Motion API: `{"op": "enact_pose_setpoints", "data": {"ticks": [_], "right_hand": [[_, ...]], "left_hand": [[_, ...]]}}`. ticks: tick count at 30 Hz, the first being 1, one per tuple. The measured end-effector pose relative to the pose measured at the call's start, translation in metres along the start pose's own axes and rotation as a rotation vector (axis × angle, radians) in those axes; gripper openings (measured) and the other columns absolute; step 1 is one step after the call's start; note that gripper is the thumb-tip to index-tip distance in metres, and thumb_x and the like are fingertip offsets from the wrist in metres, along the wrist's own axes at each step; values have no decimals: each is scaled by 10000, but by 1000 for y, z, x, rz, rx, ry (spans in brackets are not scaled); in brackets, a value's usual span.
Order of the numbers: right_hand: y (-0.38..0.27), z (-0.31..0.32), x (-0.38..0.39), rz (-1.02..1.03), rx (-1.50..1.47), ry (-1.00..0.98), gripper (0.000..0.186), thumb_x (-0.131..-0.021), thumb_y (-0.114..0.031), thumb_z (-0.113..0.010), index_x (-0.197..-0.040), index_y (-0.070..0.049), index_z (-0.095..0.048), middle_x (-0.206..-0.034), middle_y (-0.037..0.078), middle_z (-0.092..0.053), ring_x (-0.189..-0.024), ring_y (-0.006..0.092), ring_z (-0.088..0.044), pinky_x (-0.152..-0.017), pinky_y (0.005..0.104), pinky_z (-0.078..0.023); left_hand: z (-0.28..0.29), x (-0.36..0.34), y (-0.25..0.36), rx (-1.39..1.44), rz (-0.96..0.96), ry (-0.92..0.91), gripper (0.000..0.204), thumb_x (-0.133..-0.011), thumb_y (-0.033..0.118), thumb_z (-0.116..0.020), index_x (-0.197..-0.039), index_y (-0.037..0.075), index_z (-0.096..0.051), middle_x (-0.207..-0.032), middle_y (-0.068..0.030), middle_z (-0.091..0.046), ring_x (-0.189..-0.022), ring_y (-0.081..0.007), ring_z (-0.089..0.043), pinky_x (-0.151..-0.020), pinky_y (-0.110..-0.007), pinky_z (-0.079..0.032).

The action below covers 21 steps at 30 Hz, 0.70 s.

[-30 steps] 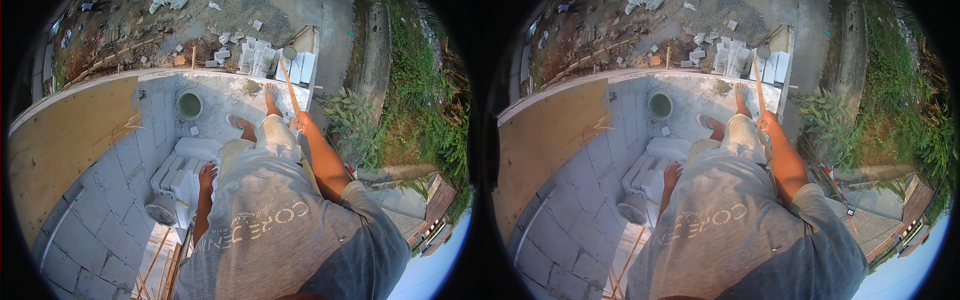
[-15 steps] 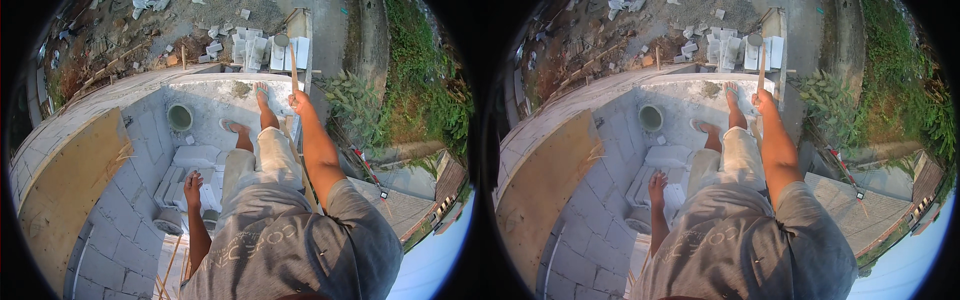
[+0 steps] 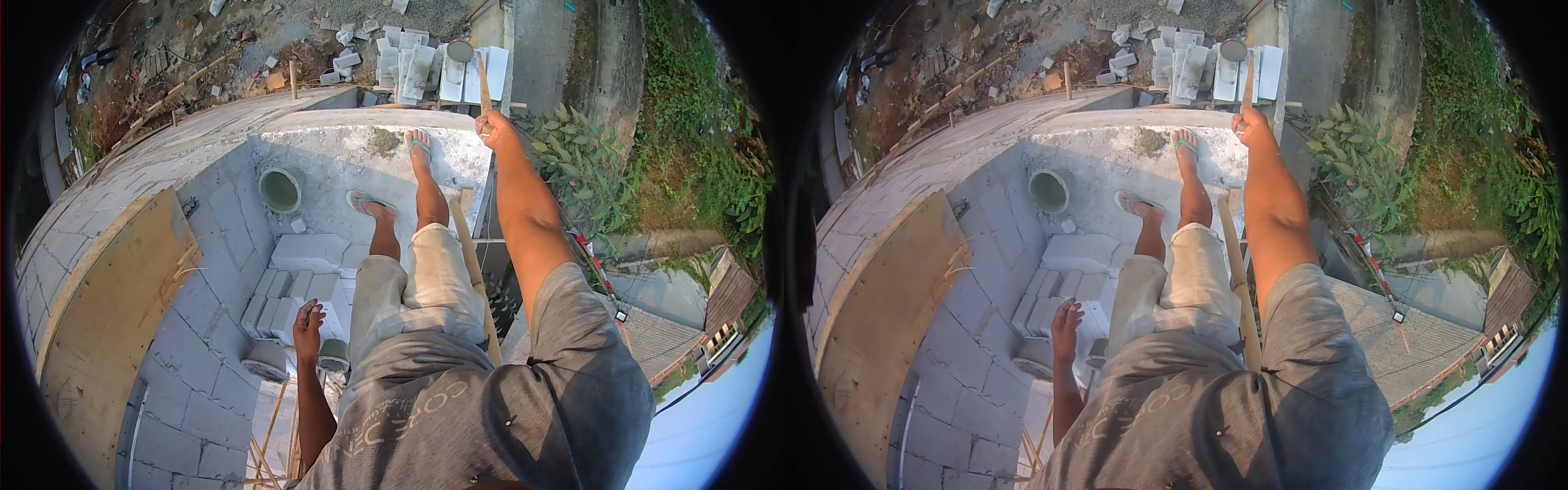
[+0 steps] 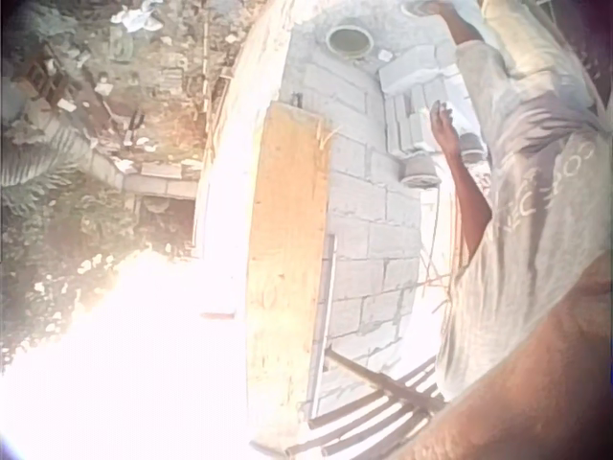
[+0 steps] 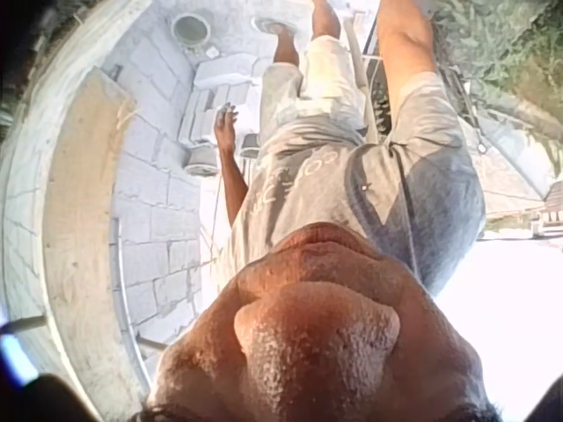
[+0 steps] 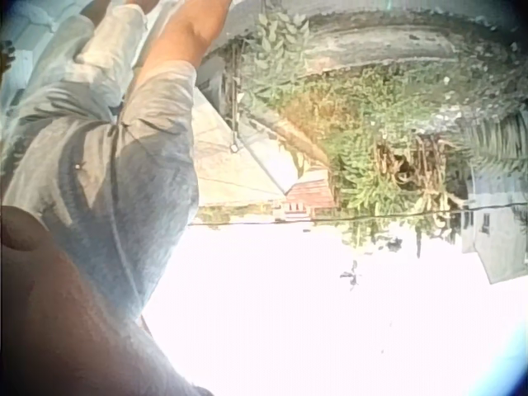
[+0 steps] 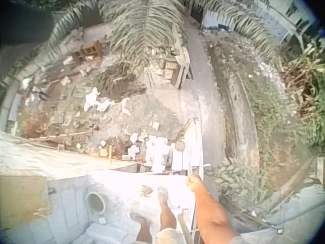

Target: The person holds a long wooden board against the top edge of a cinder block wall, moving it back and forth to level the wet cement.

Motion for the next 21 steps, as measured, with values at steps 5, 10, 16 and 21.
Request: {"op": "enact_pose_setpoints", "data": {"ticks": [5,10,16,21], "right_hand": [[-14,-11,-20,32,64,-68,122,-948,-120,-503,-907,-42,-419,-653,57,-474,-452,104,-447,-398,233,-426],[-25,-6,-23,-4,115,-107,123,-933,-79,-541,-984,-64,-430,-700,85,-496,-503,114,-483,-423,253,-447],[-27,-3,-3,73,237,-64,113,-897,-30,-555,-971,-36,-470,-730,81,-506,-534,163,-494,-451,279,-462],[-24,-22,23,-42,211,-175,55,-888,1,-504,-908,-13,-454,-717,81,-480,-515,159,-475,-446,276,-462]], "left_hand": [[-4,11,4,-17,22,5,441,-959,294,-538,-1280,-8,-520,-1168,-141,-614,-1020,-222,-607,-898,-345,-458],[-17,7,17,-28,-10,-11,432,-957,287,-545,-1276,-3,-525,-1160,-126,-618,-1006,-208,-607,-889,-335,-458],[-24,2,31,15,-64,2,397,-942,267,-575,-1247,13,-563,-1106,-89,-643,-937,-157,-602,-833,-294,-451],[-21,1,33,30,-83,14,431,-948,297,-552,-1273,14,-537,-1151,-105,-624,-992,-189,-605,-867,-328,-460]]}}
Point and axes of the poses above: each hand's wrist, its own x-axis away from the middle knuckle, its own z-axis out of the back of the hand, y = z × x, the point moved 4 cm from there along -x, towards the middle knuckle
